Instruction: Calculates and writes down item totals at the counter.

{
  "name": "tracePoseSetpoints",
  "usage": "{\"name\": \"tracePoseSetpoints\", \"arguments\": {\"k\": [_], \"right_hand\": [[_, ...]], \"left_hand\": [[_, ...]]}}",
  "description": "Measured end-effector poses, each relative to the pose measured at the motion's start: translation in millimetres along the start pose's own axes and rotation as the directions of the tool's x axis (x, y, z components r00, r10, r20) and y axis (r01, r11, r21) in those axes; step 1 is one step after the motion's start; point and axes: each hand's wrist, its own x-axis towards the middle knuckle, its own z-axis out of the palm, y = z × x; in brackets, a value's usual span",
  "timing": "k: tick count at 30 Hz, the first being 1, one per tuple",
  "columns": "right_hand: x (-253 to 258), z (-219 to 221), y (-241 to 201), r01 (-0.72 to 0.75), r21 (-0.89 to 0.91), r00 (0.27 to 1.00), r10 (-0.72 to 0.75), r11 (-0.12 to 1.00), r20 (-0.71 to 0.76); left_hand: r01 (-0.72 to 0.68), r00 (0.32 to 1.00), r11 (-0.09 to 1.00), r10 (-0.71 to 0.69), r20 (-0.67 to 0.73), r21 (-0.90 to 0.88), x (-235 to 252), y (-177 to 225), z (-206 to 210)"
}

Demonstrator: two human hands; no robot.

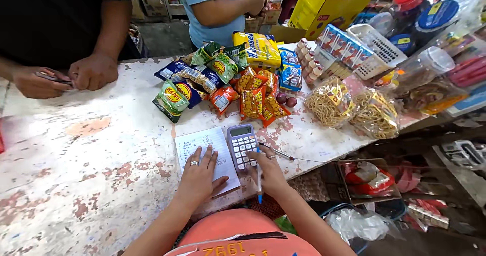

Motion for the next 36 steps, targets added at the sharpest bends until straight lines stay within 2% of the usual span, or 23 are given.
{"name": "tracePoseSetpoints", "arguments": {"k": [2,5,6,7,8,9,10,11,12,13,16,21,24,28,32,36], "right_hand": [[-9,-4,5,-0.032,-0.039,0.992,0.027,0.999,-0.121],[-16,-5,7,-0.061,-0.104,0.992,0.049,0.993,-0.118],[-14,-5,5,-0.046,-0.112,0.992,0.032,0.993,-0.120],[-11,-3,2,-0.026,-0.113,0.993,0.012,0.993,-0.120],[-8,0,0,-0.008,-0.112,0.993,-0.005,0.994,-0.117],[-4,3,-2,-0.002,-0.112,0.995,-0.009,0.994,-0.099],[0,5,-4,-0.008,-0.103,0.998,0.001,0.995,-0.070],[2,9,-6,-0.005,-0.098,0.998,-0.001,0.995,-0.057],[2,12,-8,0.017,-0.093,0.998,-0.023,0.996,-0.063],[0,17,-11,0.054,-0.090,0.995,-0.061,0.995,-0.078],[-13,26,-18,0.128,-0.106,0.989,-0.135,0.986,-0.056],[-31,17,-9,0.124,-0.162,0.981,-0.146,0.979,-0.131],[-18,16,-12,0.094,-0.138,0.987,-0.111,0.986,-0.119],[8,18,-14,-0.019,-0.102,1.000,0.019,0.995,-0.002],[-4,6,2,-0.043,-0.168,0.980,0.009,0.985,-0.200],[-11,3,6,-0.004,-0.140,0.986,-0.019,0.990,-0.163]], "left_hand": [[-0.002,1.000,1.000,0.002,-0.023,-0.002,-1,-1,2],[-0.008,0.998,1.000,0.009,-0.064,0.014,-2,-1,4],[-0.001,1.000,1.000,0.001,-0.029,0.022,-1,1,-1],[0.024,0.998,0.999,-0.026,0.059,0.022,0,7,-12],[0.080,0.974,0.997,-0.077,0.214,-0.003,2,15,-30],[0.102,0.958,0.995,-0.095,0.271,-0.011,3,18,-37],[0.085,0.971,0.996,-0.081,0.225,-0.011,2,16,-32],[0.026,0.997,0.999,-0.027,0.074,0.024,-1,7,-14],[-0.001,1.000,0.999,0.001,-0.006,0.036,-2,1,-3],[-0.010,1.000,0.999,0.011,-0.027,0.032,-2,-1,0],[-0.020,1.000,1.000,0.020,0.014,0.023,-5,-1,-1],[-0.058,0.998,0.998,0.059,-0.032,0.026,-7,-3,1],[-0.057,0.998,0.998,0.058,-0.034,0.027,-7,-2,2],[-0.066,0.997,0.998,0.066,-0.045,0.018,-7,-3,2],[-0.080,0.993,0.996,0.082,-0.082,0.027,-9,-7,6],[-0.087,0.990,0.996,0.090,-0.109,0.036,-9,-8,9]]}}
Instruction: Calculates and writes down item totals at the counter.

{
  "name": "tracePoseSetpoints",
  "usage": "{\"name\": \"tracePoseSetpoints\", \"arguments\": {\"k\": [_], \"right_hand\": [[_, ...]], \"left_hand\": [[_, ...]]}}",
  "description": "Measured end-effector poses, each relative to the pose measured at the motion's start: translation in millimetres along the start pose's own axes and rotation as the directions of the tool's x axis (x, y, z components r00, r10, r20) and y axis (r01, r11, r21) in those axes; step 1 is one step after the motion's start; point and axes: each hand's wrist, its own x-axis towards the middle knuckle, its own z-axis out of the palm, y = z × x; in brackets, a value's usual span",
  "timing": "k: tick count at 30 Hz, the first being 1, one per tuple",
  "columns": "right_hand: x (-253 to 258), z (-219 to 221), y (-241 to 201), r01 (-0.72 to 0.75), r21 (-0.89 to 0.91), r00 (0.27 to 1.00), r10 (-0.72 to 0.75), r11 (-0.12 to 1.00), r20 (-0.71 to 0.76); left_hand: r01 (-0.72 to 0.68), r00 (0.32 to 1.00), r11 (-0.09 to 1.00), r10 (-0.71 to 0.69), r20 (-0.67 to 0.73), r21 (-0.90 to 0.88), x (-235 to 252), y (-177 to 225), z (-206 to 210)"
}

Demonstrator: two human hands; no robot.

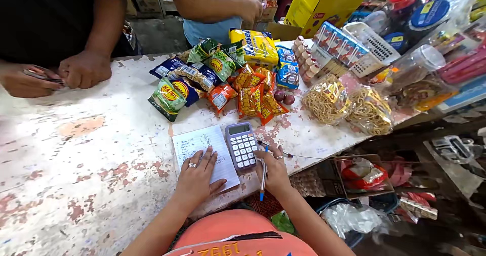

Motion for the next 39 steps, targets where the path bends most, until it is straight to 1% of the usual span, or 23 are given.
{"name": "tracePoseSetpoints", "arguments": {"k": [1,3,4,5,8,10,11,14,16,18,20,22,23,24,27,28,31,33,35,38,39], "right_hand": [[3,4,-4,0.020,0.023,0.999,-0.021,1.000,0.027],[13,12,-10,0.043,0.030,0.990,-0.046,0.999,0.136],[20,15,-14,0.031,0.014,0.979,-0.034,0.999,0.202],[25,16,-16,0.016,-0.005,0.972,-0.015,1.000,0.234],[31,19,-10,0.006,-0.023,0.993,-0.003,1.000,0.119],[27,14,-1,-0.004,0.007,0.990,0.003,1.000,0.142],[21,12,1,0.021,0.019,0.992,-0.023,1.000,0.123],[-6,7,-8,0.138,0.041,0.990,-0.138,0.990,-0.011],[-20,8,-16,0.169,0.024,0.986,-0.169,0.985,-0.008],[-17,11,-22,0.159,-0.011,0.987,-0.159,0.987,-0.004],[-3,13,-25,0.113,-0.003,0.993,-0.112,0.994,0.028],[12,15,-24,0.049,0.009,0.992,-0.050,0.999,0.118],[16,14,-22,0.024,0.024,0.990,-0.027,0.999,0.135],[18,10,-20,0.004,0.038,0.993,-0.008,0.999,0.122],[7,0,-6,-0.030,-0.004,1.000,0.030,1.000,-0.011],[2,-3,-2,-0.044,-0.012,0.999,0.044,0.999,-0.011],[-2,-3,-3,-0.008,0.026,1.000,0.008,1.000,-0.001],[3,7,-9,0.034,0.055,0.998,-0.037,0.998,0.041],[10,16,-14,0.044,0.042,0.995,-0.048,0.998,0.090],[5,18,-19,0.089,0.028,0.996,-0.089,0.996,-0.002],[1,17,-20,0.097,0.032,0.995,-0.097,0.995,0.002]], "left_hand": [[0.001,1.000,1.000,-0.001,0.007,-0.002,0,0,0],[0.004,1.000,1.000,-0.004,0.016,-0.011,0,0,0],[0.006,1.000,1.000,-0.006,0.012,-0.014,0,-1,0],[0.006,1.000,1.000,-0.006,0.003,-0.016,0,-1,1],[0.000,1.000,1.000,0.000,-0.024,-0.021,0,-3,3],[-0.001,0.999,1.000,0.001,-0.032,-0.016,-1,-3,4],[-0.001,1.000,1.000,0.001,-0.031,-0.016,-1,-3,5],[0.008,1.000,0.999,-0.008,-0.015,-0.038,-2,-3,4],[0.000,1.000,0.999,-0.001,-0.023,-0.045,-2,-3,4],[-0.009,0.999,0.999,0.007,-0.036,-0.047,-2,-3,4],[-0.013,1.000,0.999,0.012,-0.025,-0.049,-2,-3,2],[-0.019,0.999,0.998,0.017,-0.034,-0.053,-2,-3,2],[-0.023,0.999,0.998,0.021,-0.040,-0.052,-2,-3,2],[-0.026,0.999,0.999,0.024,-0.042,-0.048,-2,-3,2],[-0.027,0.999,0.999,0.026,-0.033,-0.040,-3,-4,2],[-0.028,0.999,0.999,0.027,-0.032,-0.033,-3,-3,3],[-0.030,0.999,0.999,0.030,-0.012,-0.018,-4,-2,2],[-0.030,1.000,0.999,0.030,0.005,-0.024,-4,-2,1],[-0.037,0.999,0.999,0.037,-0.001,-0.024,-5,-2,2],[-0.055,0.999,0.997,0.055,-0.001,-0.051,-7,-4,0],[-0.062,0.998,0.996,0.062,-0.005,-0.057,-9,-4,0]]}}
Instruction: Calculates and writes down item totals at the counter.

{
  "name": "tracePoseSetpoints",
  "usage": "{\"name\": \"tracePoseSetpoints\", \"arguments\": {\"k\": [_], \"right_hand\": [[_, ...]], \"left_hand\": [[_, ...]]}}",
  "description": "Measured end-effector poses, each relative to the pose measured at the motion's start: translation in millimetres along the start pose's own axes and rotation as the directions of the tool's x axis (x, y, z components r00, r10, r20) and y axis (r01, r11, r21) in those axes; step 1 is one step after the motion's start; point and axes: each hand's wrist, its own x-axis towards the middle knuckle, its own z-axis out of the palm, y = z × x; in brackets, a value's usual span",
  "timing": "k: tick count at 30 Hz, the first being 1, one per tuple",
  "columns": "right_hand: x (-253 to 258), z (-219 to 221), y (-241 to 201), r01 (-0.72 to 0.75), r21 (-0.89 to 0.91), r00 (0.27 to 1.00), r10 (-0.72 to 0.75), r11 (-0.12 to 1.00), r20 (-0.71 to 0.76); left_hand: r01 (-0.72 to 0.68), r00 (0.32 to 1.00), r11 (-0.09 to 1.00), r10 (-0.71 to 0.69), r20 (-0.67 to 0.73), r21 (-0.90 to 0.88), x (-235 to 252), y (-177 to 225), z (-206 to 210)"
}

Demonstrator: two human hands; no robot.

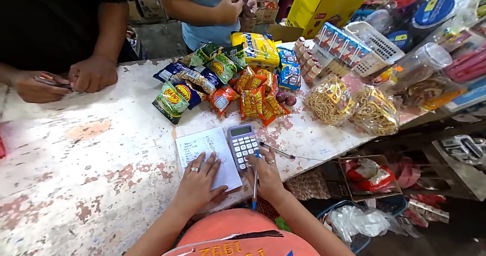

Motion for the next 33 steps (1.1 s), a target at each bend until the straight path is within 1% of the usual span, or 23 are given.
{"name": "tracePoseSetpoints", "arguments": {"k": [2,3,6,8,11,13,14,16,19,23,26,28,31,32,33], "right_hand": [[-7,-6,2,-0.014,0.025,0.998,0.013,1.000,0.060],[-9,-11,5,-0.033,0.041,0.997,0.030,0.999,0.065],[-12,-20,18,-0.123,0.022,0.992,0.124,0.992,-0.012],[-9,-23,21,-0.173,0.003,0.985,0.172,0.985,0.018],[0,-18,14,-0.136,0.003,0.990,0.136,0.991,0.034],[8,-12,8,-0.138,0.002,0.985,0.137,0.990,0.102],[11,-10,6,-0.138,-0.009,0.984,0.139,0.990,0.109],[13,-4,7,-0.119,-0.026,0.991,0.120,0.993,0.063],[12,-11,12,-0.139,0.006,0.984,0.137,0.990,0.114],[-8,-21,24,-0.122,0.000,0.992,0.122,0.992,0.010],[-10,-22,19,-0.104,-0.015,0.994,0.104,0.995,0.015],[-2,-15,4,-0.083,0.020,0.996,0.082,0.996,0.045],[13,1,-11,-0.025,0.006,0.986,0.024,1.000,0.168],[15,4,-13,-0.019,-0.006,0.983,0.020,1.000,0.182],[17,5,-12,-0.017,-0.012,0.988,0.019,1.000,0.154]], "left_hand": [[-0.009,1.000,1.000,0.009,-0.001,0.000,-1,0,0],[-0.012,1.000,1.000,0.012,-0.008,0.002,-1,0,1],[-0.017,1.000,1.000,0.017,-0.014,0.000,-2,-1,2],[-0.016,0.999,1.000,0.016,-0.029,0.001,-3,-2,3],[-0.023,0.999,1.000,0.024,-0.037,0.008,-3,-2,3],[-0.029,1.000,1.000,0.029,-0.010,-0.005,-3,-3,1],[-0.031,1.000,1.000,0.031,0.002,-0.006,-3,-3,0],[-0.036,0.999,0.999,0.036,0.009,0.000,-4,-5,-1],[-0.046,0.999,0.999,0.046,-0.009,-0.001,-5,-6,2],[-0.045,0.999,0.999,0.045,-0.026,0.013,-6,-6,4],[-0.037,0.999,0.999,0.037,-0.007,0.003,-5,-6,3],[-0.037,0.999,0.999,0.037,0.011,-0.013,-6,-5,1],[-0.048,0.999,0.998,0.048,-0.004,-0.037,-6,-5,1],[-0.057,0.998,0.998,0.056,-0.015,-0.042,-7,-6,2],[-0.065,0.998,0.997,0.064,-0.024,-0.045,-8,-6,3]]}}
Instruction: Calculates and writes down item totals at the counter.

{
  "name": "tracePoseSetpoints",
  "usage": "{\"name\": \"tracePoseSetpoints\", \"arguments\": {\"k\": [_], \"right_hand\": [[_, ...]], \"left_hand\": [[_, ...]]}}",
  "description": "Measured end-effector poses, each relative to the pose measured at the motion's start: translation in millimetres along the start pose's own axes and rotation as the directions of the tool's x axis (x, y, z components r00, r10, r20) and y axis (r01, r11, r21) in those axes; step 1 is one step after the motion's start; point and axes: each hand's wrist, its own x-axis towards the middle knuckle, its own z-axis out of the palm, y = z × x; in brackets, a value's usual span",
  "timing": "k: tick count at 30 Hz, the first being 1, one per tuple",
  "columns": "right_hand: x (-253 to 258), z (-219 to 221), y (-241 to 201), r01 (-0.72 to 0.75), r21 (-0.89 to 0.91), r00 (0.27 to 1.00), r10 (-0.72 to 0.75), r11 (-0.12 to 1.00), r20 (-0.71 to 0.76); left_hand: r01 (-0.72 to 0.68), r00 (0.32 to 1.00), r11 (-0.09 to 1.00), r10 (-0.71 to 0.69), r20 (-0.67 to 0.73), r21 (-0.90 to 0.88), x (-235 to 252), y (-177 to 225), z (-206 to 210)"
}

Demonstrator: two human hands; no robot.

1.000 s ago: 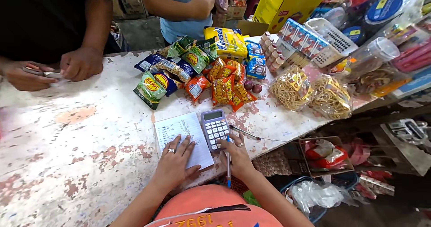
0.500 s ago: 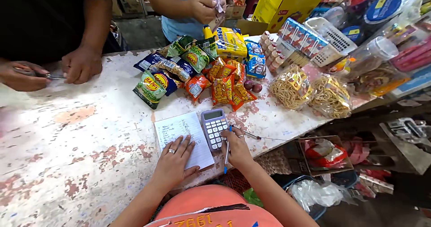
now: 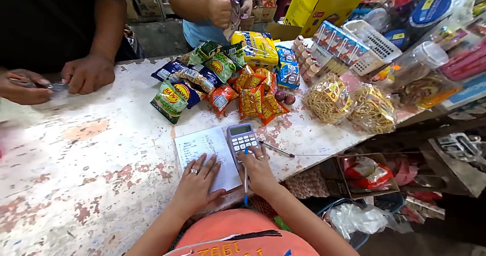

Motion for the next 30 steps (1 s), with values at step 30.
{"name": "tracePoseSetpoints", "arguments": {"k": [30], "right_hand": [[-37,-25,27,-0.081,-0.042,0.989,0.075,0.996,-0.130]], "left_hand": [[-0.064,0.997,0.997,0.066,-0.033,0.053,-4,-7,2]]}}
